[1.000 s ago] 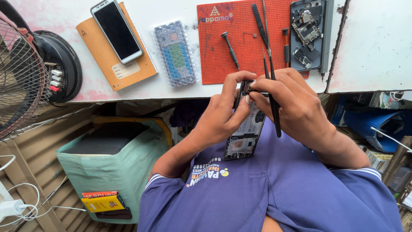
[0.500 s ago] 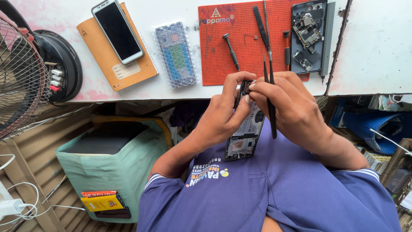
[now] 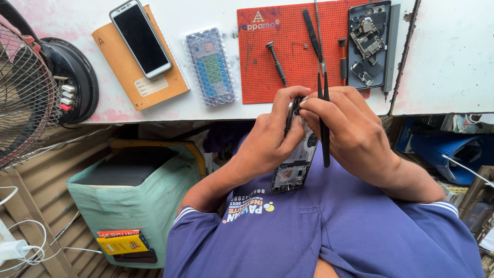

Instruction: The person uses tweezers to disconnect internal connectors and remove the battery from a disassembled smartphone. The battery is lifted out and set aside on the workbench.

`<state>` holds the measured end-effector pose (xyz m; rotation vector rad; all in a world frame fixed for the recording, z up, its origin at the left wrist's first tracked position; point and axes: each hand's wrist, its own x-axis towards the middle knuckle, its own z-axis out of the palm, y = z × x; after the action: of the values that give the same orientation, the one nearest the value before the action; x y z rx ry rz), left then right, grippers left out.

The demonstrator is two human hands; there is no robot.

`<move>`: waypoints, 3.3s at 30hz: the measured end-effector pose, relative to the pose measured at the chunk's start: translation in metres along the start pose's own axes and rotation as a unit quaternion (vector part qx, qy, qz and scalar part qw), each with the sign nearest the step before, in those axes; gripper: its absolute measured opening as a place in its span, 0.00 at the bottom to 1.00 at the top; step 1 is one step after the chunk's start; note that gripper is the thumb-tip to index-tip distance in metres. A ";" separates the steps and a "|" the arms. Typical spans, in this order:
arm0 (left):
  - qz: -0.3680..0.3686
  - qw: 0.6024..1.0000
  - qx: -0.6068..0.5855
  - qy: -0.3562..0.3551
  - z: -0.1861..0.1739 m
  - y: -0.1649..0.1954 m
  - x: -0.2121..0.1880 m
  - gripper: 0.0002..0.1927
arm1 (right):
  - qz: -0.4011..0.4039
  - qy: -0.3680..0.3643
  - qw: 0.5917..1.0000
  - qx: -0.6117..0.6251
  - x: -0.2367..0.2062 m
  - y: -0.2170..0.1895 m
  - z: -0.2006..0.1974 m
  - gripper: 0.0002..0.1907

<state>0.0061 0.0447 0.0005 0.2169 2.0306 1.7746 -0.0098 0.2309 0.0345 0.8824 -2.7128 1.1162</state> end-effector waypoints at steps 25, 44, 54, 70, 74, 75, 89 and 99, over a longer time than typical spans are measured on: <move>0.026 0.999 0.012 -0.014 -0.004 0.006 0.000 0.28 | 0.019 -0.008 0.999 -0.038 -0.002 -0.004 0.007 0.14; 0.019 0.999 -0.009 -0.029 -0.003 0.001 -0.001 0.26 | 0.017 -0.005 1.000 -0.003 -0.004 0.003 0.008 0.18; -0.004 0.999 -0.019 -0.029 -0.005 0.003 0.000 0.26 | 0.027 0.009 0.999 0.024 -0.005 0.002 0.007 0.18; 0.004 0.960 -0.279 0.010 0.003 -0.042 0.006 0.10 | 0.030 0.159 0.975 0.153 -0.045 0.047 0.012 0.10; -0.028 0.956 -0.291 0.009 0.004 -0.034 0.006 0.13 | -0.017 0.132 0.990 0.042 -0.045 0.046 0.013 0.12; -0.045 0.954 -0.296 0.010 0.004 -0.031 0.007 0.14 | -0.025 0.123 0.992 0.019 -0.045 0.045 0.011 0.12; -0.017 0.986 -0.164 -0.004 0.003 -0.006 0.003 0.27 | -0.097 0.025 0.995 -0.030 -0.024 0.037 -0.005 0.13; -0.007 0.978 -0.206 0.017 0.007 -0.010 0.005 0.21 | -0.029 0.018 0.999 0.033 -0.021 0.033 -0.003 0.13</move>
<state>0.0061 0.0511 -0.0107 0.0443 1.6298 2.1514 -0.0103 0.2624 0.0102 0.9337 -2.6176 1.2036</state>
